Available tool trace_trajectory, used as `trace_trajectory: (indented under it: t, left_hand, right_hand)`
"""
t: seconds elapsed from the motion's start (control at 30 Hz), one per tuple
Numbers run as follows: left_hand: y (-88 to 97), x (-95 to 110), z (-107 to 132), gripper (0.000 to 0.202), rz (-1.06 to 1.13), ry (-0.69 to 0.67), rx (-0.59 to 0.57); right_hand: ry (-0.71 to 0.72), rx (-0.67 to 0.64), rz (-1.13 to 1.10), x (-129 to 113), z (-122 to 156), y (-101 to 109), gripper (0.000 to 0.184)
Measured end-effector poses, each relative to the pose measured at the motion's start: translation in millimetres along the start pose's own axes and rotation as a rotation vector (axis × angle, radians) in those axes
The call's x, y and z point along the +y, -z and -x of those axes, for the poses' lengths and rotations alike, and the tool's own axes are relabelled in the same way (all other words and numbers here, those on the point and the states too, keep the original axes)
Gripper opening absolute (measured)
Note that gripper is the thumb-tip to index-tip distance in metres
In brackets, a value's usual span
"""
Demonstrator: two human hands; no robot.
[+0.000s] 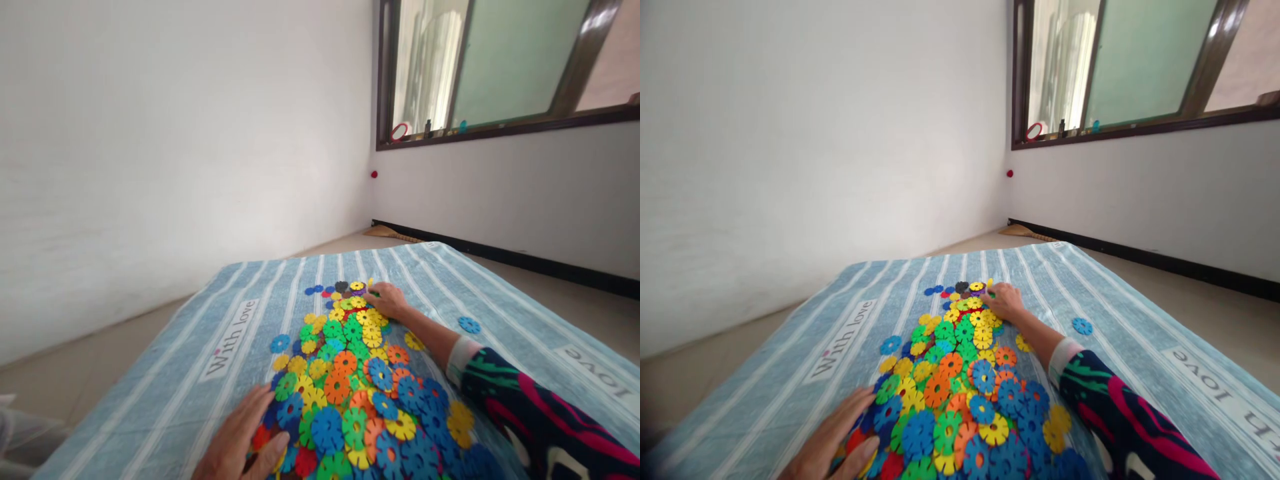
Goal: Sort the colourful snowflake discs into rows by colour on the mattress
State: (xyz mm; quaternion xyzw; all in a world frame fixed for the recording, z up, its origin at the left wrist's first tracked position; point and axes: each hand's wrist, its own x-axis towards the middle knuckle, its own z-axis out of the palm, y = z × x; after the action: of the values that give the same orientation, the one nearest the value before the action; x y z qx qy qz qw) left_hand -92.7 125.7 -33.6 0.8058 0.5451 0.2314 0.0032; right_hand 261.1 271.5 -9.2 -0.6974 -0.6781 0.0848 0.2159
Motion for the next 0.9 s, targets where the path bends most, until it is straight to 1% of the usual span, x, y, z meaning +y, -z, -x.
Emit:
trace_trajectory:
  t: [0.13,0.17,0.2,0.3,0.37,0.4,0.43,0.47,0.5,0.57,0.6,0.63,0.7,0.73,0.77,0.8,0.83,0.9]
  left_hand:
    - [-0.8,4.4,-1.5,0.053,0.054,0.071,0.0]
    - [-1.2,5.3,-1.6,0.053,0.067,0.095,-0.002]
    - [-1.5,5.8,-1.7,0.054,0.081,0.121,-0.006]
    - [0.4,6.9,-1.7,0.054,0.144,0.193,-0.011]
    - [4.3,8.7,-2.0,0.055,0.197,0.23,-0.022]
    - [6.8,10.3,-2.2,0.055,0.22,0.248,-0.03]
    - [9.2,12.4,-2.4,0.055,0.239,0.26,-0.038]
    - [11.2,14.9,-2.5,0.055,0.254,0.27,-0.038]
    - [12.8,17.5,-2.4,0.055,0.268,0.275,-0.03]
    - [14.0,22.0,-1.6,0.054,0.297,0.264,0.019]
    - [13.6,23.4,-0.9,0.053,0.31,0.257,0.046]
    - [12.8,24.1,0.0,0.051,0.317,0.254,0.071]
    - [10.5,22.9,1.9,0.05,0.32,0.253,0.08]
    - [9.3,21.3,2.8,0.049,0.319,0.25,0.065]
    - [8.1,19.4,3.7,0.05,0.318,0.247,0.045]
    - [7.1,17.5,4.4,0.05,0.318,0.243,0.022]
    - [6.3,15.6,5.0,0.05,0.321,0.24,0.003]
    - [5.0,12.9,5.6,0.051,0.333,0.236,-0.018]
  right_hand:
    - [0.24,-0.077,-0.079,-31.8,55.0,-2.8,0.031]
    - [0.324,-0.082,-0.168,-39.0,70.5,-2.7,0.032]
    - [0.375,-0.085,-0.256,-46.2,86.2,-2.1,0.032]
    - [0.488,-0.149,-0.441,-69.4,128.9,2.6,0.038]
    - [0.509,-0.222,-0.503,-84.2,144.6,8.2,0.041]
    - [0.496,-0.269,-0.494,-90.2,145.2,11.5,0.044]
    - [0.463,-0.294,-0.463,-94.7,139.7,14.8,0.049]
    - [0.406,-0.269,-0.414,-97.6,128.0,18.0,0.053]
    - [0.367,-0.204,-0.369,-98.9,110.6,20.5,0.054]
    - [0.303,-0.023,-0.219,-97.5,64.2,22.5,0.043]
    - [0.245,0.008,-0.111,-95.7,39.4,21.4,0.039]
    - [0.144,-0.01,-0.018,-93.9,16.5,18.9,0.041]
    - [0.079,-0.05,0.012,-92.0,-15.8,9.5,0.048]
    - [0.068,-0.071,0.022,-92.4,-22.7,3.4,0.048]
    - [0.075,-0.085,0.024,-93.9,-22.9,-2.9,0.048]
    - [0.089,-0.097,0.028,-96.1,-16.8,-8.4,0.046]
    - [0.108,-0.109,0.031,-98.7,-5.2,-12.5,0.044]
    - [0.164,-0.161,0.024,-104.2,28.5,-13.8,0.041]
